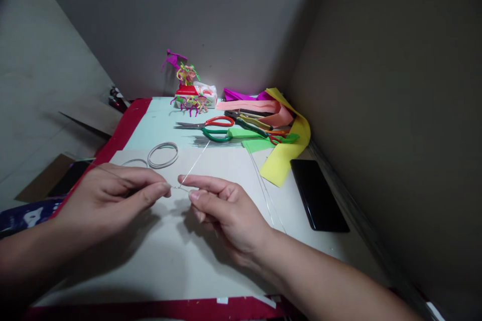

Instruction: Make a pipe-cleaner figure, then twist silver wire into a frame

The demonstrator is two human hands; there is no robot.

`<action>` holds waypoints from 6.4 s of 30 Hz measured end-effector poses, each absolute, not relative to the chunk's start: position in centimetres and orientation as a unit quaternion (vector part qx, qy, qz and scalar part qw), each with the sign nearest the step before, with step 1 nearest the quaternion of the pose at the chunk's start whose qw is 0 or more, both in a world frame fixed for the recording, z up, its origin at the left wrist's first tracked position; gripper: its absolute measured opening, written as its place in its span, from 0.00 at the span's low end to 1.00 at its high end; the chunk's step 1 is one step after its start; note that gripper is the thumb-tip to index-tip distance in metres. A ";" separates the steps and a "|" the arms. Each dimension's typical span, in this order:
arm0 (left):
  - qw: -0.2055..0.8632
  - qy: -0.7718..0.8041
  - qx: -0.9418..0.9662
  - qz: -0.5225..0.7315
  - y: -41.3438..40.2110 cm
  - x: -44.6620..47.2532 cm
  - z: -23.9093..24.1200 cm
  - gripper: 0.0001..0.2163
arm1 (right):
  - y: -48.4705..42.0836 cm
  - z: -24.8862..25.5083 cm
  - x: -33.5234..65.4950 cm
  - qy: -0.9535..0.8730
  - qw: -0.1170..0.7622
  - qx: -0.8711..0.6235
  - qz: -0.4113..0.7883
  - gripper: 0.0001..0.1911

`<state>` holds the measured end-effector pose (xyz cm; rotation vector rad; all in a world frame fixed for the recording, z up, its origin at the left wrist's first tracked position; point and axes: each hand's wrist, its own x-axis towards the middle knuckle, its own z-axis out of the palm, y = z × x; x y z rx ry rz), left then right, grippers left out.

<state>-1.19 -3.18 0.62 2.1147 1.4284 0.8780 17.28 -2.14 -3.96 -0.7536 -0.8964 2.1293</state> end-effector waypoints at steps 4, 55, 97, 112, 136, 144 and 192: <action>0.357 0.553 0.686 0.310 -2.9 -1.1 0.8 0.11 | -2.0 -4.1 17.6 -0.395 0.374 -0.302 0.783 0.12; 0.085 0.470 0.808 0.345 -2.4 -0.2 -4.0 0.15 | -0.9 -5.6 17.3 -0.599 0.467 -0.416 0.500 0.11; 0.639 0.418 0.576 0.291 -2.5 -0.5 -2.6 0.15 | 0.0 -3.4 18.5 -0.542 0.322 -0.355 0.691 0.13; 0.638 0.455 0.582 0.218 -2.1 -1.1 -2.0 0.12 | 0.1 -4.6 18.4 -0.490 0.271 -0.298 0.774 0.10; 0.749 0.435 0.457 0.203 -0.7 -2.2 -2.4 0.16 | 0.2 -3.7 18.6 -0.664 0.292 -0.363 0.585 0.02; 0.801 0.412 0.387 0.197 -0.6 -2.2 -2.6 0.15 | 0.0 -4.6 18.7 -0.783 0.389 -0.268 0.406 0.04; 0.588 0.510 0.598 0.191 -0.7 -1.8 -1.0 0.09 | 1.1 -3.9 19.2 -0.688 0.302 -0.396 0.528 0.11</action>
